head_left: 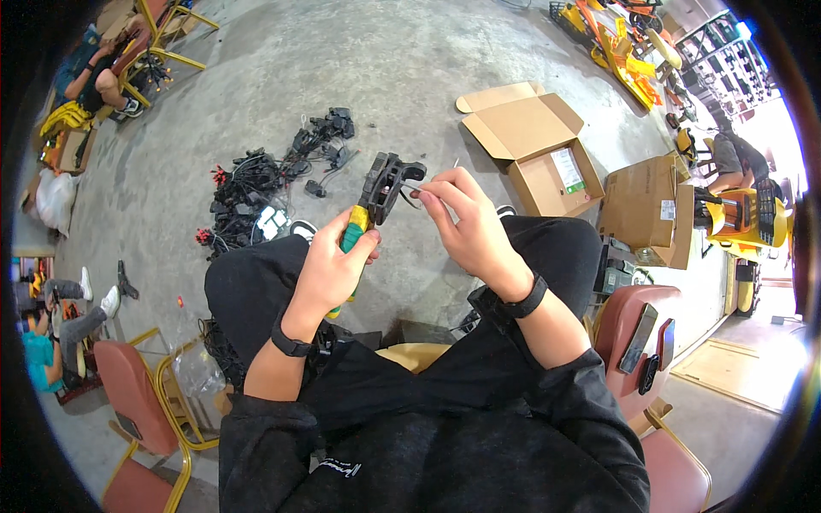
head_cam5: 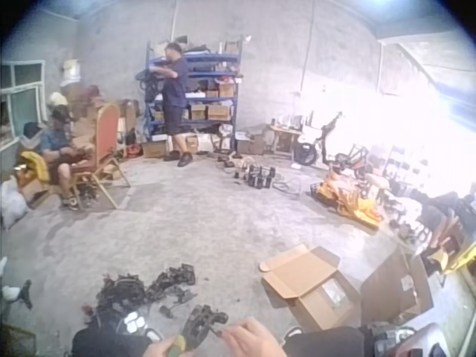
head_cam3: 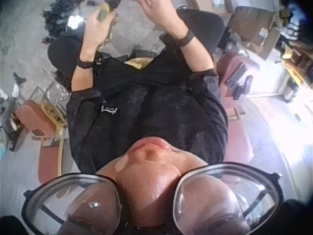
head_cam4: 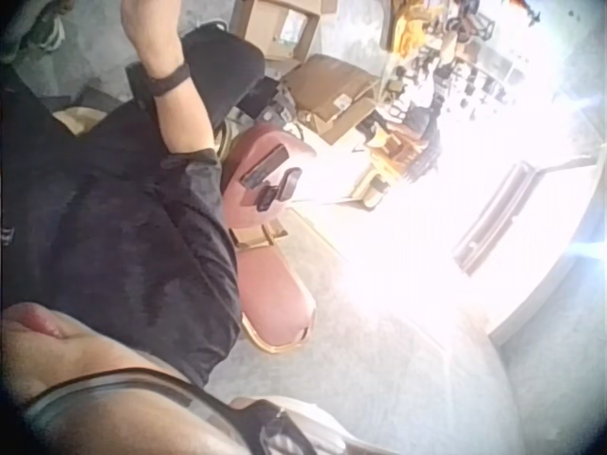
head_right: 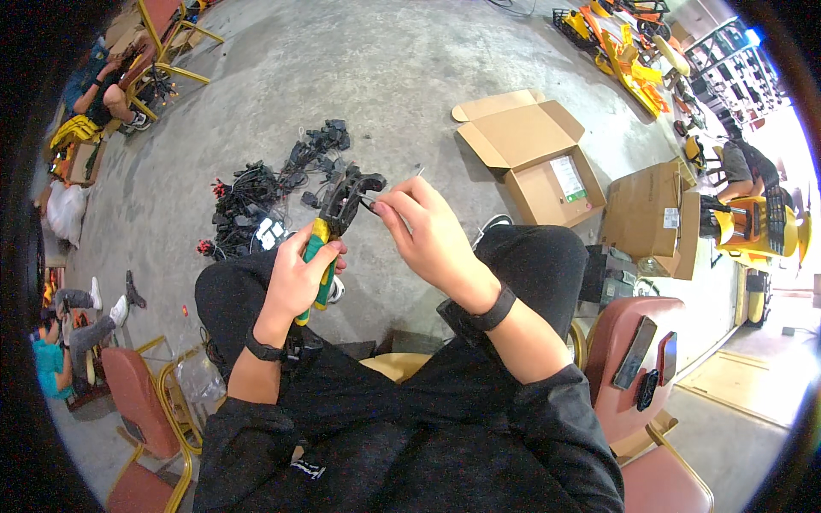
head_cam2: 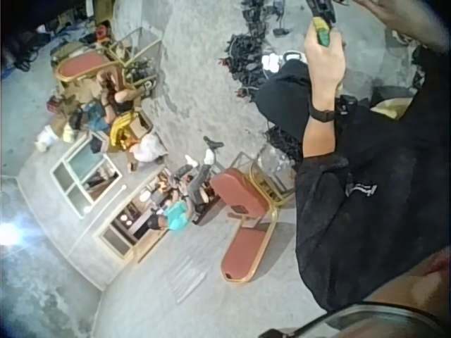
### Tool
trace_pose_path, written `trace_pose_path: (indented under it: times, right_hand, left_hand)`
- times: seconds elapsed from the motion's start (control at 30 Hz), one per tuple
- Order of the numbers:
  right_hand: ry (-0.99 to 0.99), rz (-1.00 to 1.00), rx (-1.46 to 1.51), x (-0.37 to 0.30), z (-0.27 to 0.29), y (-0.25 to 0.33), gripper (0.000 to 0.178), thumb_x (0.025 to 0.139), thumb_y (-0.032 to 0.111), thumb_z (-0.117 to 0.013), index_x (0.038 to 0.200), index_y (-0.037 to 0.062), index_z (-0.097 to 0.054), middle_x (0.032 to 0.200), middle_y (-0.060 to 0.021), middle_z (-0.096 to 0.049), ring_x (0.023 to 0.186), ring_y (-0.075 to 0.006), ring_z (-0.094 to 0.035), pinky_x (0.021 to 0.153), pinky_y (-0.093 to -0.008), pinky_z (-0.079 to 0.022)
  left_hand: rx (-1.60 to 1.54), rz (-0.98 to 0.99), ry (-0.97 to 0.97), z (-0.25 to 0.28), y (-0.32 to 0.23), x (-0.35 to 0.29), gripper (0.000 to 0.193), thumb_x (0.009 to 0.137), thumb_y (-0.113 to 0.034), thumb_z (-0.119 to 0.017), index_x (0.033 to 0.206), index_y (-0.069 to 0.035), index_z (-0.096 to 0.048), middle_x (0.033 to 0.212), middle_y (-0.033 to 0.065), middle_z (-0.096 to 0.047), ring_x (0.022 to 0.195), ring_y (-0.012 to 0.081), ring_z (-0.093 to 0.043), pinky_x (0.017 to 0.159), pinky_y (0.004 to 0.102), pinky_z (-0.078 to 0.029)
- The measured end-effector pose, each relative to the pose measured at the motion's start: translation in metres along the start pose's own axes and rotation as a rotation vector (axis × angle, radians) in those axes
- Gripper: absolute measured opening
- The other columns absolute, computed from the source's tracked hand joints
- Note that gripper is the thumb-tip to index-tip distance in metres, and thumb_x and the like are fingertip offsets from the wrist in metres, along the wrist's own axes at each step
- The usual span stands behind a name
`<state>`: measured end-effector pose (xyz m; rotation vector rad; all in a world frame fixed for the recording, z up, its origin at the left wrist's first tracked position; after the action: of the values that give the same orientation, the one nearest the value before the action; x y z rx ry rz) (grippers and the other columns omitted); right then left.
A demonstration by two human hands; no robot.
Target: The person sits cross-legged on a chair and uses a screwdriver to tighten screws on a small black electronic component held in their hands. They manipulate the component and the tool repeatedly, focusing on securing parts of the device.
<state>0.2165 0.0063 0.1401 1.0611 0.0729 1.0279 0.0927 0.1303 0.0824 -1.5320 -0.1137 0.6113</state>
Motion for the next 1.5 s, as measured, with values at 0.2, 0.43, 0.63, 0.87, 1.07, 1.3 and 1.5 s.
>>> trace_pose_path:
  times: [0.2,0.43,0.63,0.87,1.07,1.3,1.5]
  right_hand:
    - [-0.028,0.082,-0.172,0.001,0.006,0.010,0.012,0.085,0.007,-0.068,0.096,0.0032,-0.065,0.094,-0.0099,-0.057,0.086,-0.0280,-0.059,0.078,-0.0372,-0.047]
    - [-0.032,0.282,-0.421,0.002,0.006,0.024,0.016,0.077,0.006,-0.071,0.092,0.0047,-0.065,0.100,-0.0085,-0.057,0.089,-0.0278,-0.058,0.081,-0.0374,-0.046]
    - [0.099,-0.139,0.094,-0.001,-0.007,-0.021,0.013,0.092,0.015,-0.062,0.096,0.0035,-0.066,0.083,-0.0067,-0.058,0.084,-0.0252,-0.064,0.073,-0.0364,-0.050]
    - [0.384,-0.833,1.248,-0.024,-0.044,-0.038,0.037,0.106,0.031,-0.042,0.107,0.0003,-0.063,0.067,-0.0009,-0.056,0.057,-0.0195,-0.066,0.057,-0.0303,-0.051]
    - [0.187,-0.353,0.368,-0.004,-0.019,-0.034,0.026,0.101,0.024,-0.053,0.106,0.0011,-0.064,0.080,-0.0086,-0.059,0.072,-0.0248,-0.065,0.064,-0.0324,-0.050]
    - [0.031,-0.042,0.036,0.000,-0.005,-0.005,0.016,0.093,0.012,-0.063,0.105,0.0018,-0.066,0.094,-0.0132,-0.057,0.081,-0.0304,-0.060,0.072,-0.0371,-0.049]
    - [0.021,0.007,-0.101,0.000,-0.002,-0.002,0.015,0.089,0.010,-0.066,0.103,0.0025,-0.066,0.096,-0.0119,-0.058,0.082,-0.0292,-0.060,0.073,-0.0377,-0.049]
  left_hand:
    - [0.018,0.018,0.019,-0.001,0.003,0.001,0.019,0.092,-0.010,-0.060,0.107,0.002,-0.062,0.088,0.0047,-0.066,0.074,0.0117,-0.064,0.068,0.0262,-0.052]
    - [0.036,0.016,0.002,-0.001,0.006,0.001,0.018,0.093,-0.010,-0.059,0.106,0.002,-0.061,0.086,0.0039,-0.065,0.074,0.0111,-0.063,0.067,0.0259,-0.051]
    - [0.162,-0.050,-0.022,0.001,0.001,0.001,0.017,0.092,-0.011,-0.060,0.103,0.002,-0.062,0.083,0.0037,-0.063,0.071,0.0107,-0.062,0.067,0.0263,-0.050]
    - [0.223,-0.123,-0.053,0.001,-0.005,0.001,0.018,0.092,-0.011,-0.061,0.104,0.002,-0.062,0.082,0.0042,-0.064,0.070,0.0103,-0.061,0.066,0.0261,-0.050]
    - [-0.046,0.011,-0.013,0.001,0.006,0.004,0.015,0.092,-0.011,-0.059,0.101,0.002,-0.061,0.084,0.0041,-0.065,0.072,0.0119,-0.064,0.066,0.0270,-0.053]
    - [-0.084,0.049,0.030,-0.002,0.007,0.004,0.013,0.092,-0.011,-0.059,0.098,0.001,-0.061,0.084,0.0051,-0.064,0.072,0.0125,-0.064,0.066,0.0272,-0.054]
    - [-0.064,0.063,0.042,-0.003,0.005,0.003,0.013,0.092,-0.011,-0.059,0.098,0.001,-0.061,0.085,0.0049,-0.065,0.072,0.0126,-0.065,0.066,0.0273,-0.053]
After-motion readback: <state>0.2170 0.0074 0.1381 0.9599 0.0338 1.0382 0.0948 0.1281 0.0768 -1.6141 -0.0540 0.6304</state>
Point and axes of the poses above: each hand's wrist, its own x-axis towards the middle knuckle, its own z-axis out of the back of the hand, y = z × x, the point moved 9 cm from there along x, towards the middle knuckle
